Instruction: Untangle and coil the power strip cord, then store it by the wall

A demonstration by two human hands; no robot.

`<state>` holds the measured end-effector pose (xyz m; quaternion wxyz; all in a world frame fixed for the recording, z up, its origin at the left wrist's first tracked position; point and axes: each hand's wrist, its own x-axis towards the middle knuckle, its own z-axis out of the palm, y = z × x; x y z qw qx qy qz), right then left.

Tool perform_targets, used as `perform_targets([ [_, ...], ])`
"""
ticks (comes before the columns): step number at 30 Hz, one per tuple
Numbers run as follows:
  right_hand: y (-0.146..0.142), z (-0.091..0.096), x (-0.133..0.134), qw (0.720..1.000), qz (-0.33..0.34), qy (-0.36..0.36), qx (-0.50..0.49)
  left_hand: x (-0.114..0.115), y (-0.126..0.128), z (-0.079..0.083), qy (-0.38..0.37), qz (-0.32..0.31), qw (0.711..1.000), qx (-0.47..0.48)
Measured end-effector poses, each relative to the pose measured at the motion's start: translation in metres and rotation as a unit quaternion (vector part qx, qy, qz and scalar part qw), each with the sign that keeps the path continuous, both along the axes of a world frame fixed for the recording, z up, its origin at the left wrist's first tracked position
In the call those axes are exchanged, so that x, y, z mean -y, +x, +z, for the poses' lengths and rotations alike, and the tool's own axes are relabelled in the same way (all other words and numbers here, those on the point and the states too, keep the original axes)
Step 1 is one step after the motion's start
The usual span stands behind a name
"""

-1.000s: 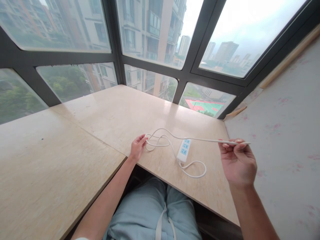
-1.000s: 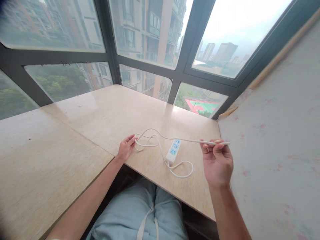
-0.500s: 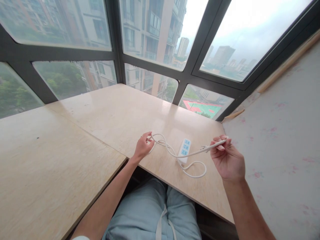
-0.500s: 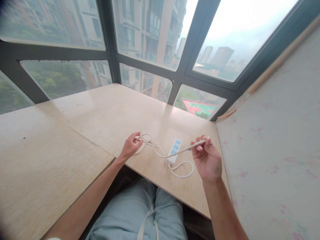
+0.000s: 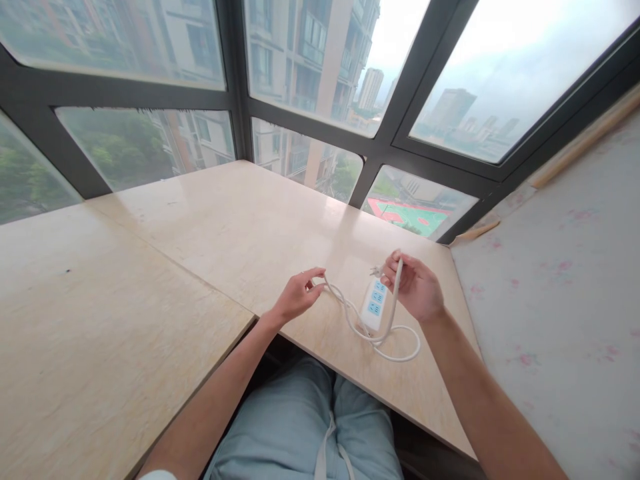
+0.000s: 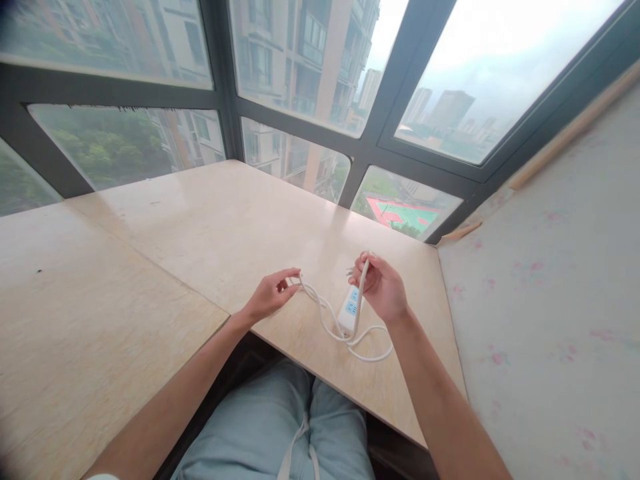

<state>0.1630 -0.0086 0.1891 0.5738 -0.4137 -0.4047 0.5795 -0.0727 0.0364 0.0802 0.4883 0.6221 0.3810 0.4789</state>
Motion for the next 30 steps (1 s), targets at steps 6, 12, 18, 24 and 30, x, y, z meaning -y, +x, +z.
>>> perform_targets([
  [6, 0.02, -0.022, -0.019, 0.987, 0.076, -0.088, 0.109, -0.002, 0.0, 0.004, -0.009, 0.003, 1.0, 0.003],
  [12, 0.017, -0.01, -0.01, 0.936, 0.211, -0.078, 0.271, -0.003, 0.008, 0.001, 0.044, -0.014, 0.998, -0.036],
  [18, 0.009, -0.007, -0.008, 0.9, 0.201, 0.016, 0.386, -0.001, 0.013, 0.0, 0.092, -0.005, 0.993, -0.079],
  [24, 0.009, -0.028, -0.015, 0.928, 0.198, 0.022, 0.314, -0.005, 0.014, -0.004, 0.117, -0.067, 0.985, -0.109],
  [30, 0.011, -0.061, -0.028, 0.976, 0.121, -0.022, 0.18, -0.011, 0.012, -0.008, 0.066, -0.107, 0.989, -0.079],
])
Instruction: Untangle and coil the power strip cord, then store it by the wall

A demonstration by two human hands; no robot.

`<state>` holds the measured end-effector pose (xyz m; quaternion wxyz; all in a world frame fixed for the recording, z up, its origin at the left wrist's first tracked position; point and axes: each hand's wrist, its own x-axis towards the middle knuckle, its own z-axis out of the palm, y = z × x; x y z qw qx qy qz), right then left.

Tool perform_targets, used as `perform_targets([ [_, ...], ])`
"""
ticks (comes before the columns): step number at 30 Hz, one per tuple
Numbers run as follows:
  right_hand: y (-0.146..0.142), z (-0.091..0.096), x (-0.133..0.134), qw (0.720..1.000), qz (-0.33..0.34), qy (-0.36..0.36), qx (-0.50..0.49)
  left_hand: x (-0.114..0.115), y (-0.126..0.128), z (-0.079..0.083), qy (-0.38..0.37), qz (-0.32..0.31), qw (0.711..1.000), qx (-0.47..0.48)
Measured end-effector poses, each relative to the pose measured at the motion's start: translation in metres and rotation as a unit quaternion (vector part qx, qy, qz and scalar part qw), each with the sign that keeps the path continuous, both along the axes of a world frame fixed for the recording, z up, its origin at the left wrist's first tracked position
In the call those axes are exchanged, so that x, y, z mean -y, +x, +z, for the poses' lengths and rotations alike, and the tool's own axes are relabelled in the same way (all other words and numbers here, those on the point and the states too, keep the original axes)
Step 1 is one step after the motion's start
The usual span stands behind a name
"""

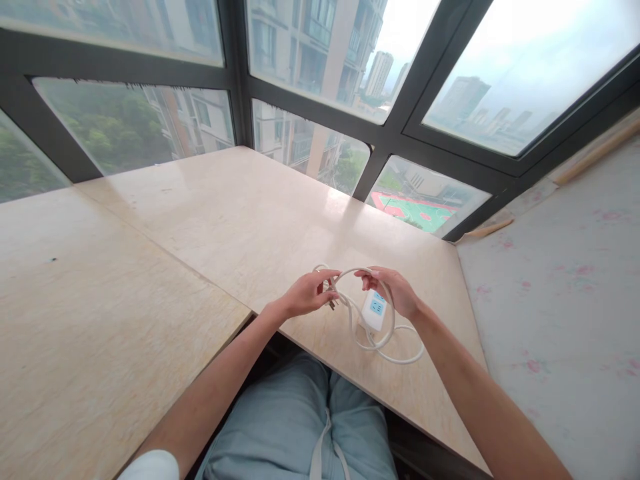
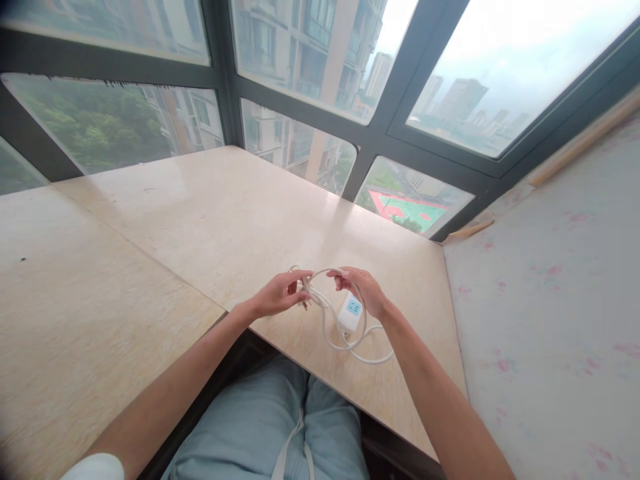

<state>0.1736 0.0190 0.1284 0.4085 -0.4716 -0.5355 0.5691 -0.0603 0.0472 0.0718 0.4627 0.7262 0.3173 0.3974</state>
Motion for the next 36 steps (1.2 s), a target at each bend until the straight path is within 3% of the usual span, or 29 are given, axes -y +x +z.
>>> perform_targets([
  [4, 0.009, -0.021, -0.003, 0.991, -0.13, -0.025, -0.003, 0.0, -0.002, 0.002, -0.001, 0.021, 1.0, -0.002],
  [8, 0.022, -0.042, 0.003, 0.965, -0.262, -0.021, 0.007, 0.001, -0.004, 0.002, 0.025, 0.046, 0.999, -0.002],
  [11, 0.023, -0.058, 0.016, 0.951, -0.308, -0.019, 0.005, 0.001, -0.006, -0.002, 0.004, 0.059, 0.998, 0.009],
  [16, 0.021, -0.079, 0.031, 0.948, -0.311, -0.037, -0.062, 0.004, -0.007, -0.006, -0.078, 0.025, 0.995, 0.052],
  [20, 0.025, -0.083, 0.035, 0.943, -0.315, -0.043, -0.099, 0.008, -0.003, -0.008, -0.159, 0.007, 0.979, 0.129],
  [24, 0.022, -0.076, 0.043, 0.972, -0.235, -0.023, -0.012, 0.011, 0.001, -0.012, -0.205, 0.038, 0.961, 0.181],
  [29, 0.009, -0.069, 0.041, 0.988, -0.129, 0.075, 0.053, 0.014, 0.007, -0.015, -0.249, 0.046, 0.941, 0.225],
  [31, 0.001, -0.068, 0.036, 0.975, -0.124, 0.149, 0.105, 0.016, 0.01, -0.014, -0.257, 0.049, 0.937, 0.232],
  [36, -0.022, -0.056, 0.025, 0.899, -0.164, 0.315, 0.254, 0.019, 0.014, -0.011, -0.275, 0.058, 0.927, 0.247],
])
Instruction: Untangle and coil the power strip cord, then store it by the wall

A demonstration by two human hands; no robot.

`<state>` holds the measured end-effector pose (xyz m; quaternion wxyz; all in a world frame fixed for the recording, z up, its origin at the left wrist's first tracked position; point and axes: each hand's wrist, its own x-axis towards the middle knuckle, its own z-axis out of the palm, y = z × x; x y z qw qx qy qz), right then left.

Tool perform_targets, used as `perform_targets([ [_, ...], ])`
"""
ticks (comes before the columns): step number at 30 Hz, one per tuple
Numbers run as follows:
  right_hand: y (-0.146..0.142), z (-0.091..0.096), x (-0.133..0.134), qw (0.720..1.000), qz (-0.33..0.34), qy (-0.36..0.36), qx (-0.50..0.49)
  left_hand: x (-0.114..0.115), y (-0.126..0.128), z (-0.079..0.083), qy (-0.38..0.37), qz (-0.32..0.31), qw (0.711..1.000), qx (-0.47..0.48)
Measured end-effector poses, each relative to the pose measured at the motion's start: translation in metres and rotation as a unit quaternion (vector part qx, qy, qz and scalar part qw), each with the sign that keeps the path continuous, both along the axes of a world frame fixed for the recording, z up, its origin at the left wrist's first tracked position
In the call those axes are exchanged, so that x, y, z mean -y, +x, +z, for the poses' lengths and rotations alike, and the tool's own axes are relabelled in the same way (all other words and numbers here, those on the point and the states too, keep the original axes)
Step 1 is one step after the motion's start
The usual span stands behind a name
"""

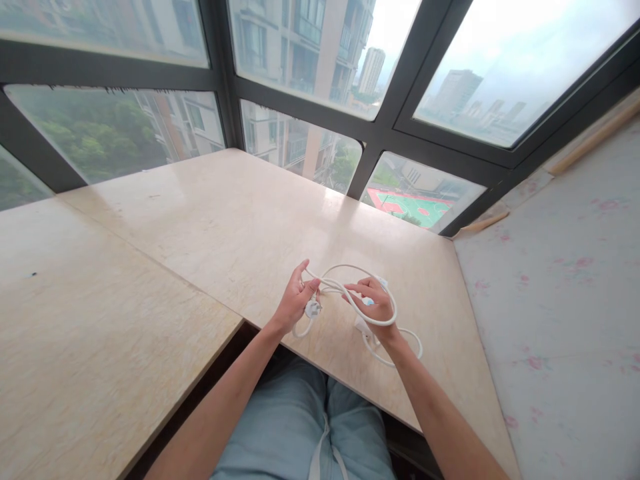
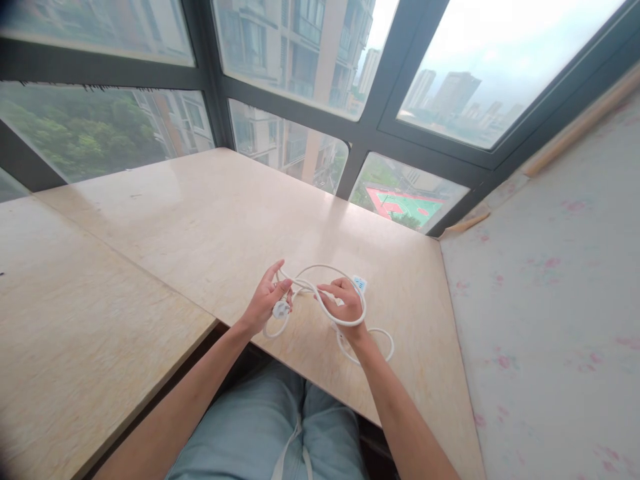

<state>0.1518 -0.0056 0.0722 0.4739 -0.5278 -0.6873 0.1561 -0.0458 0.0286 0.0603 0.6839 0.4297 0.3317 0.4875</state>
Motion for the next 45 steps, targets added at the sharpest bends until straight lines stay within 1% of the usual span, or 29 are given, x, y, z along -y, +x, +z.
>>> perform_targets([
  [4, -0.008, 0.009, 0.0, 0.996, -0.007, 0.035, 0.082, 0.002, -0.002, 0.001, -0.002, 0.009, 1.0, -0.006],
  [8, -0.009, 0.009, 0.0, 0.995, -0.021, 0.03, 0.091, 0.006, -0.006, 0.005, -0.006, 0.033, 0.999, -0.027],
  [11, -0.008, 0.008, -0.001, 0.995, -0.016, 0.01, 0.103, 0.009, -0.006, 0.006, -0.015, 0.078, 0.997, -0.025],
  [15, -0.002, 0.007, 0.0, 0.992, 0.033, -0.033, 0.115, 0.007, -0.01, 0.003, -0.038, 0.166, 0.985, -0.009],
  [18, 0.007, 0.006, 0.003, 0.992, 0.047, -0.043, 0.112, 0.004, -0.015, 0.0, -0.042, 0.189, 0.981, -0.018],
  [20, 0.01, 0.005, 0.005, 0.992, 0.052, -0.025, 0.111, 0.004, -0.015, 0.0, -0.05, 0.182, 0.982, -0.026],
  [22, 0.011, 0.005, 0.008, 0.991, 0.065, 0.007, 0.113, 0.004, -0.012, 0.0, -0.061, 0.183, 0.981, -0.032],
  [25, 0.007, 0.009, 0.014, 0.987, 0.087, 0.048, 0.129, 0.005, -0.004, -0.001, -0.075, 0.201, 0.976, -0.044],
  [26, 0.006, 0.011, 0.016, 0.986, 0.084, 0.057, 0.13, 0.005, -0.002, -0.001, -0.077, 0.204, 0.975, -0.053],
  [28, 0.003, 0.014, 0.019, 0.99, 0.047, 0.069, 0.117, 0.006, 0.001, -0.003, -0.067, 0.198, 0.975, -0.081],
  [30, 0.002, 0.016, 0.018, 0.994, -0.025, 0.067, 0.08, 0.008, 0.002, -0.004, -0.035, 0.184, 0.975, -0.117],
  [33, 0.006, 0.016, 0.011, 0.991, -0.135, 0.014, -0.013, 0.016, -0.003, -0.004, 0.036, 0.156, 0.973, -0.164],
  [35, 0.012, 0.015, 0.004, 0.974, -0.191, -0.044, -0.115, 0.022, -0.008, -0.002, 0.081, 0.137, 0.971, -0.178],
  [37, 0.022, 0.015, -0.002, 0.943, -0.225, -0.094, -0.226, 0.028, -0.015, 0.0, 0.108, 0.143, 0.969, -0.173],
  [39, 0.034, 0.015, -0.007, 0.915, -0.242, -0.114, -0.302, 0.03, -0.023, 0.001, 0.098, 0.184, 0.969, -0.133],
  [40, 0.04, 0.015, -0.008, 0.907, -0.248, -0.113, -0.322, 0.03, -0.027, 0.002, 0.078, 0.211, 0.97, -0.095],
  [42, 0.051, 0.014, -0.008, 0.898, -0.259, -0.099, -0.342, 0.026, -0.035, 0.002, 0.023, 0.262, 0.965, 0.011],
  [45, 0.064, 0.011, -0.006, 0.887, -0.28, -0.085, -0.357, 0.013, -0.049, 0.002, -0.049, 0.305, 0.936, 0.169],
])
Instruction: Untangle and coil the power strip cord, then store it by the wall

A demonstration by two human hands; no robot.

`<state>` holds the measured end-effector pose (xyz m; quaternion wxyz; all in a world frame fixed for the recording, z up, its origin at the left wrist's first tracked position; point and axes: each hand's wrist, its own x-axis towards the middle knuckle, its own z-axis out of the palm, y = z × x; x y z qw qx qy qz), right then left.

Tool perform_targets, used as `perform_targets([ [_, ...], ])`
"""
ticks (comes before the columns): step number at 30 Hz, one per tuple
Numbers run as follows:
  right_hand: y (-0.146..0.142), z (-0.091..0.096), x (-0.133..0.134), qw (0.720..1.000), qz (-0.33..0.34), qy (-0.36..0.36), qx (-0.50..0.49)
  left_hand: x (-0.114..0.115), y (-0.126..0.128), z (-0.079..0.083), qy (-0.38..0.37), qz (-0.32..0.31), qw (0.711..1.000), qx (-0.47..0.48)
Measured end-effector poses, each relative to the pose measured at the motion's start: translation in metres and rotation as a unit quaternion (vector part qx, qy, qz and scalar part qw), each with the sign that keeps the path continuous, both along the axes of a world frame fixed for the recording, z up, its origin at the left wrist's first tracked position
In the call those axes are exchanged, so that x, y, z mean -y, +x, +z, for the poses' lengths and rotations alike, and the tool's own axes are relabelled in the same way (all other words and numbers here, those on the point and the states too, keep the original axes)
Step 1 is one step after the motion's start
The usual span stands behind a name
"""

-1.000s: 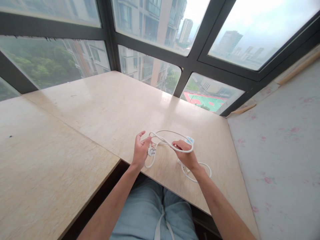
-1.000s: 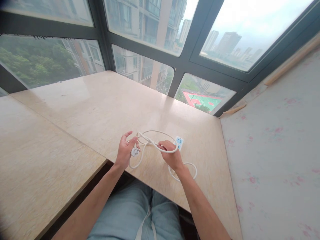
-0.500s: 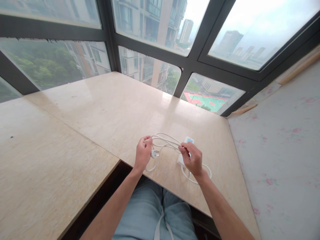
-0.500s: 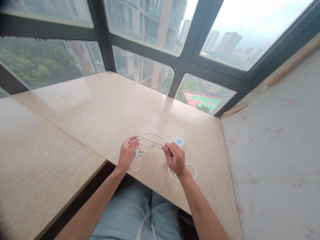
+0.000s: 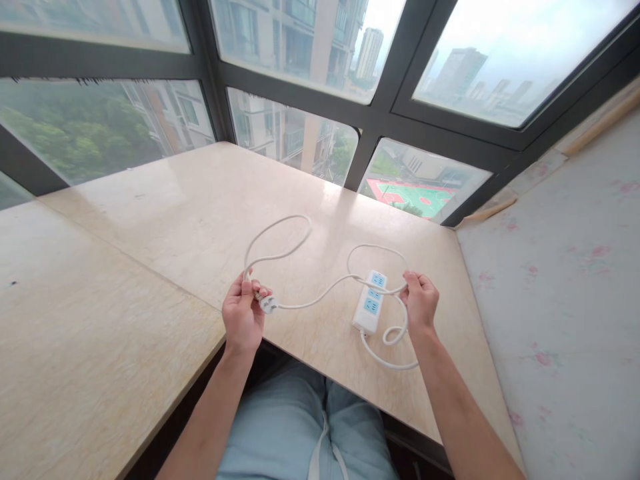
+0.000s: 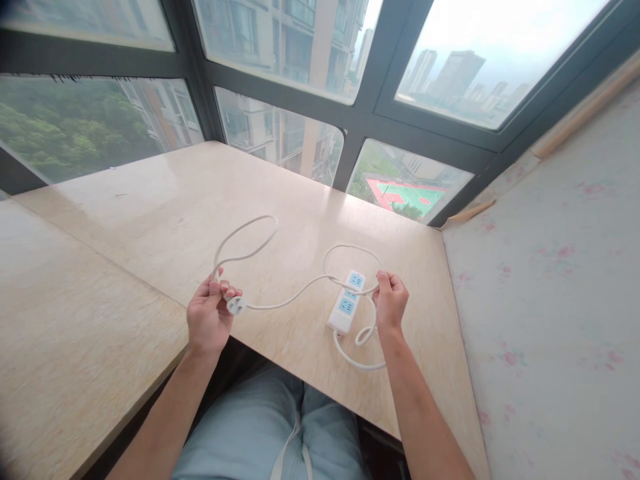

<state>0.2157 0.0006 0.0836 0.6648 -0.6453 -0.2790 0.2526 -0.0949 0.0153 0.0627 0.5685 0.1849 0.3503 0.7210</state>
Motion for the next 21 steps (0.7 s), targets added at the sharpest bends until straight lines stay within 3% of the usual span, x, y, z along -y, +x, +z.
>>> perform_targets([
  [5, 0.013, -0.008, 0.004, 1.0, -0.006, -0.002, 0.002, -0.026, -0.017, 0.0, -0.044, 0.035, 0.991, 0.124],
  [12, 0.026, -0.018, 0.019, 0.998, 0.049, 0.008, 0.048, -0.068, -0.025, -0.003, -0.087, 0.025, 0.983, 0.159],
  [19, 0.016, -0.014, 0.033, 0.992, 0.116, -0.053, 0.018, -0.093, -0.02, -0.007, -0.11, 0.004, 0.97, 0.216],
  [21, 0.011, -0.01, 0.037, 0.982, 0.164, -0.094, 0.029, -0.095, -0.018, -0.004, -0.107, -0.001, 0.965, 0.238],
])
